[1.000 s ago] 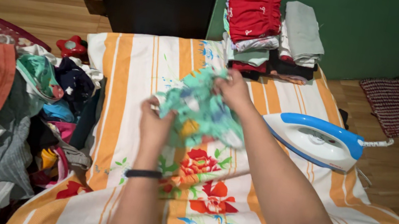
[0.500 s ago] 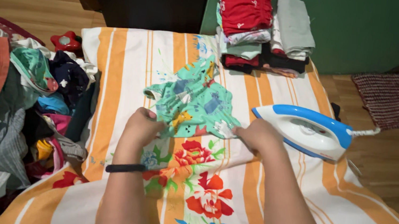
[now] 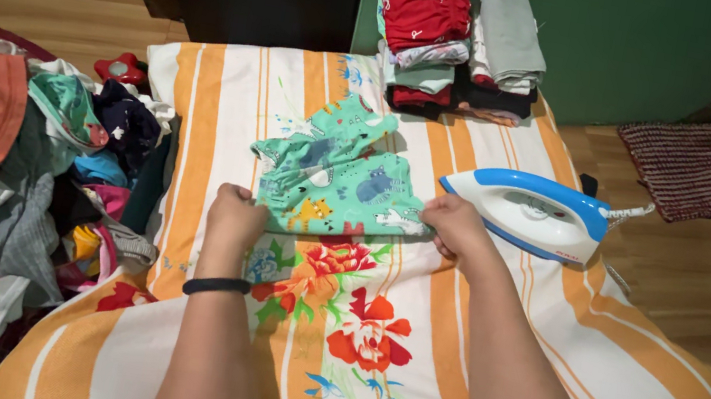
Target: The person irons a small green patterned garment on a floral-patterned ironing board cover. They smooth the fabric, use a blue and white iron to press it, and then fold the garment into a neat stack.
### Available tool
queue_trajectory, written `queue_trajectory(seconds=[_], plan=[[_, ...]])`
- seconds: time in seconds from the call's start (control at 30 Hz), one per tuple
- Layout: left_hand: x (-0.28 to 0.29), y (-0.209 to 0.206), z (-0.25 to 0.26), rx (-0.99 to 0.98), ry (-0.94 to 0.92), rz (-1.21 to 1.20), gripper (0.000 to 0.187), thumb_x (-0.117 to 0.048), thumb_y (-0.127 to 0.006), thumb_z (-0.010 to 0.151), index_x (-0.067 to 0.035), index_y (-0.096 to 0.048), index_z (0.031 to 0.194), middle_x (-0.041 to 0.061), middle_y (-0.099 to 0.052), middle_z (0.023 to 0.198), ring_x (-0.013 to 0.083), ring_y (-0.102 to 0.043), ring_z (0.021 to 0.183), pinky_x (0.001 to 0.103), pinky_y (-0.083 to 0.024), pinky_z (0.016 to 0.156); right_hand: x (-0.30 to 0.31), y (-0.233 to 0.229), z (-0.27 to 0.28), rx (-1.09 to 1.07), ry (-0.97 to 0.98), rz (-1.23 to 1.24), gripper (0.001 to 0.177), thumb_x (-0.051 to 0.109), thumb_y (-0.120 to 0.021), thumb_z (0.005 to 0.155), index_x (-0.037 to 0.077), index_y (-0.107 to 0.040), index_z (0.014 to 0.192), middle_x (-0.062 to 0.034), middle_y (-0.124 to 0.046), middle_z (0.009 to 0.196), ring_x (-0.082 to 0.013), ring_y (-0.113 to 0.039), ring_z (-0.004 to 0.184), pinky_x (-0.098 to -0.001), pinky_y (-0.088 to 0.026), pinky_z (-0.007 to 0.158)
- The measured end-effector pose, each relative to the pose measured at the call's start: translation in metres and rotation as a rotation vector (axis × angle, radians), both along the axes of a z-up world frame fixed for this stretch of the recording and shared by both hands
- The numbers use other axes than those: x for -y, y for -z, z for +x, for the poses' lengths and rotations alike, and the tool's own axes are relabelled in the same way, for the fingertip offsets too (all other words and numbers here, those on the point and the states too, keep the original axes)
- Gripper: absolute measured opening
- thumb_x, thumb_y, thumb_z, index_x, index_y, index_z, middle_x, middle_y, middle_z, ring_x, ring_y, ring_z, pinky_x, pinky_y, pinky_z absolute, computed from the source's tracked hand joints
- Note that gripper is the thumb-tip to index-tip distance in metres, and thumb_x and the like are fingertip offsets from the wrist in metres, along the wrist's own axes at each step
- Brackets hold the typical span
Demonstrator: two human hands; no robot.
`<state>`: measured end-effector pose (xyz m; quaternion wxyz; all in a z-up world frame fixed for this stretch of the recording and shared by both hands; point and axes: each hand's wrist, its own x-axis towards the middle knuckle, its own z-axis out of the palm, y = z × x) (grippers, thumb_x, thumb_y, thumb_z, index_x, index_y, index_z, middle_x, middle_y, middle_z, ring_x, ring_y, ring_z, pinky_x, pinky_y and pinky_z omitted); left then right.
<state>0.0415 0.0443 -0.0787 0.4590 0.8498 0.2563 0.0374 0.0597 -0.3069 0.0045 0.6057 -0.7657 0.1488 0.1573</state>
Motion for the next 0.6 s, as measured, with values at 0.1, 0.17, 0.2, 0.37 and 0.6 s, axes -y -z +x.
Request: queue_trajectory(seconds=[0.1,0.17,0.2,0.37,0.6], plan=[[0.003,0.000,0.031,0.052,0.042,-0.045,0.052,-0.017,-0.077,0.073,-0.002,-0.059,0.119,0.024,-0.071,0.108,0.0352,-0.072,0.097,0.042,-0.058,0.082,-0.014,-0.009,0.024,-0.112,0.029,-0.066,0.023,0.010,-0.068,0.088,0.018,-0.058,0.107,-0.0065,-0.061,0.068,-0.0142,-0.056,0.046,-0.0310,-0.045,0.042],[-0.007,-0.027,0.060,0.071,0.051,0.080,0.051,-0.022,-0.081,0.077,-0.006,-0.060,0.120,0.023,-0.070,0.106,0.0336,-0.068,0.095,0.039,-0.054,0.080,-0.021,-0.015,0.053,0.017,0.147,0.113,0.021,0.007,-0.063,0.090,0.014,-0.059,0.109,-0.0023,-0.067,0.080,-0.0156,-0.070,0.057,-0.0329,-0.060,0.052],[-0.011,-0.049,0.075,0.065,0.044,0.097,0.053,-0.025,-0.085,0.078,-0.008,-0.059,0.121,0.021,-0.069,0.103,0.0303,-0.067,0.089,0.037,-0.053,0.073,-0.021,-0.025,0.076,0.200,0.110,0.029,0.019,0.010,-0.063,0.093,0.014,-0.061,0.112,-0.0030,-0.069,0.083,-0.0179,-0.070,0.060,-0.0324,-0.058,0.053],[-0.020,-0.134,0.076,0.489,0.088,-0.403,0.018,-0.014,-0.072,0.094,-0.008,-0.063,0.108,0.005,-0.067,0.080,0.0143,-0.058,0.056,0.028,-0.046,0.049,-0.005,-0.074,0.107,0.599,0.040,0.198,0.011,0.009,-0.063,0.097,0.006,-0.062,0.107,-0.0038,-0.070,0.094,-0.0147,-0.073,0.075,-0.0308,-0.061,0.059],[0.009,-0.046,0.006,0.007,0.164,0.146,0.021,-0.031,-0.071,0.089,-0.013,-0.077,0.097,0.017,-0.074,0.083,0.0313,-0.072,0.075,0.040,-0.056,0.073,-0.006,-0.009,0.041,0.174,-0.054,-0.278,0.006,0.011,-0.064,0.093,0.007,-0.065,0.099,-0.0106,-0.068,0.072,-0.0201,-0.067,0.054,-0.0310,-0.050,0.045]])
